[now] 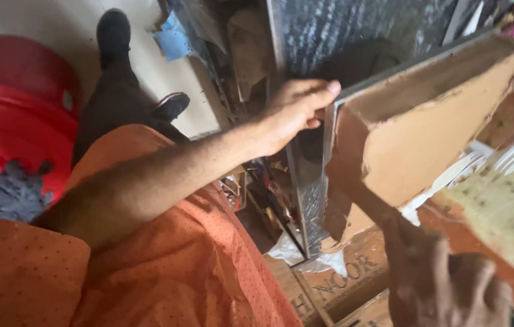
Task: The person spreads a brown paste-like substance onto a rectangular board using a putty knife. They repeatedly scoop the compound from a pile on the table and apply it to the board, smoothing it out to create an even layer.
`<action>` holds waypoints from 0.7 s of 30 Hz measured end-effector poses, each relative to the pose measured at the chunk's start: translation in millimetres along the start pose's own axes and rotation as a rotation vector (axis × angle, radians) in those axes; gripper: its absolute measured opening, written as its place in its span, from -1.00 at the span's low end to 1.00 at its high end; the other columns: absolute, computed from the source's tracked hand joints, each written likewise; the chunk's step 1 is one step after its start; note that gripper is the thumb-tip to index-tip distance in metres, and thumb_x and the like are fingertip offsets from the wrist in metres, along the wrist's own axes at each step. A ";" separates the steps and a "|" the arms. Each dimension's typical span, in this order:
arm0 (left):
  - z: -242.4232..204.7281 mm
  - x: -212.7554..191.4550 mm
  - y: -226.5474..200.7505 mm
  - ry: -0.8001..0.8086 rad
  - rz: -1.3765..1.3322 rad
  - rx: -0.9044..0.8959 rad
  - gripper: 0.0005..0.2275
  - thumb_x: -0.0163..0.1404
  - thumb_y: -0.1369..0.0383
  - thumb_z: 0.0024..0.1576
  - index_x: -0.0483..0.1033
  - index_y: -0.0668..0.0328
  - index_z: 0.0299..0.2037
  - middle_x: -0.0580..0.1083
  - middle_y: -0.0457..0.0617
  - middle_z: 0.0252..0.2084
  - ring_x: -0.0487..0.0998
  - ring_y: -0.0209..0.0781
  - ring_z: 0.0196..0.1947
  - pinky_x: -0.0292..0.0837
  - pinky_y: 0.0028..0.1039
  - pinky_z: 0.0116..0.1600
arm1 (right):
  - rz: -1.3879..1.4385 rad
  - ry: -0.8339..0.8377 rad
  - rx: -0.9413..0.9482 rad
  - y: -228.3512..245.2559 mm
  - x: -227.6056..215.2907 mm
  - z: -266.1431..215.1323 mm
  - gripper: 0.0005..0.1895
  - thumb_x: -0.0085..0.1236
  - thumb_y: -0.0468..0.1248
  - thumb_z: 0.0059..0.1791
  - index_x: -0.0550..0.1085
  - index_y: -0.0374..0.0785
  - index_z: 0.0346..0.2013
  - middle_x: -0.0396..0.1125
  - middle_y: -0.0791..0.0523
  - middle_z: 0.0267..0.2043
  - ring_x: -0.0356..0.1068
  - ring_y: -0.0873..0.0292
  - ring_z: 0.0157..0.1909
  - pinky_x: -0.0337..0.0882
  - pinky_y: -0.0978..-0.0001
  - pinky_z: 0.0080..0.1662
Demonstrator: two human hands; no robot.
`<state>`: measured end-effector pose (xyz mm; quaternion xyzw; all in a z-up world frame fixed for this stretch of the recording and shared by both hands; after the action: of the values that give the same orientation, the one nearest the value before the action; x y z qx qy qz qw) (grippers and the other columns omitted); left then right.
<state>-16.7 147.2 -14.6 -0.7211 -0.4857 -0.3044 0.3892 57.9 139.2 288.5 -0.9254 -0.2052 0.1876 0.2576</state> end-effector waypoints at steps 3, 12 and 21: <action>-1.4 -4.8 -2.7 0.052 -0.075 0.020 -0.74 0.01 0.12 0.27 0.59 0.10 -0.07 0.54 -0.18 -0.18 0.46 -0.35 -0.19 0.41 -0.48 -0.08 | 0.185 0.073 0.016 6.5 45.0 -39.0 -0.31 0.02 -0.14 -0.10 0.36 0.36 0.36 0.28 0.25 -0.11 0.43 0.10 -0.07 0.51 0.09 -0.07; -29.1 -30.1 -12.3 0.095 -0.259 -0.076 -0.87 0.02 0.28 0.30 0.51 0.10 -0.06 0.53 -0.12 -0.04 0.49 -0.25 -0.09 0.36 -0.38 0.04 | 2.081 -0.252 1.316 121.6 247.1 -222.7 -0.57 -0.25 -0.17 0.26 0.39 -0.38 0.28 0.42 -0.14 -0.28 0.44 0.01 -0.38 0.42 0.27 -0.30; -67.8 -53.7 -17.9 0.103 -0.147 -0.143 -0.75 0.04 0.36 0.23 0.45 0.21 0.07 0.51 0.05 0.11 0.46 -0.06 0.09 0.35 -0.18 0.16 | 2.274 -0.024 2.217 466.8 294.9 -137.3 -0.55 -0.02 -0.53 -0.08 0.32 -0.37 0.12 0.41 0.01 -0.32 0.38 0.14 -0.39 0.35 0.29 -0.33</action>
<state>-56.1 68.2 -19.0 -0.6929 -0.4936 -0.4027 0.3377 501.6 -140.7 68.3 -0.0500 -0.7949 -0.3315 -0.5057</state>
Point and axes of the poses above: each hand's wrist, its own z-axis towards the middle knuckle, its own x-axis out of the palm, y = z × x, the point moved 5 cm from there along z, towards the middle knuckle
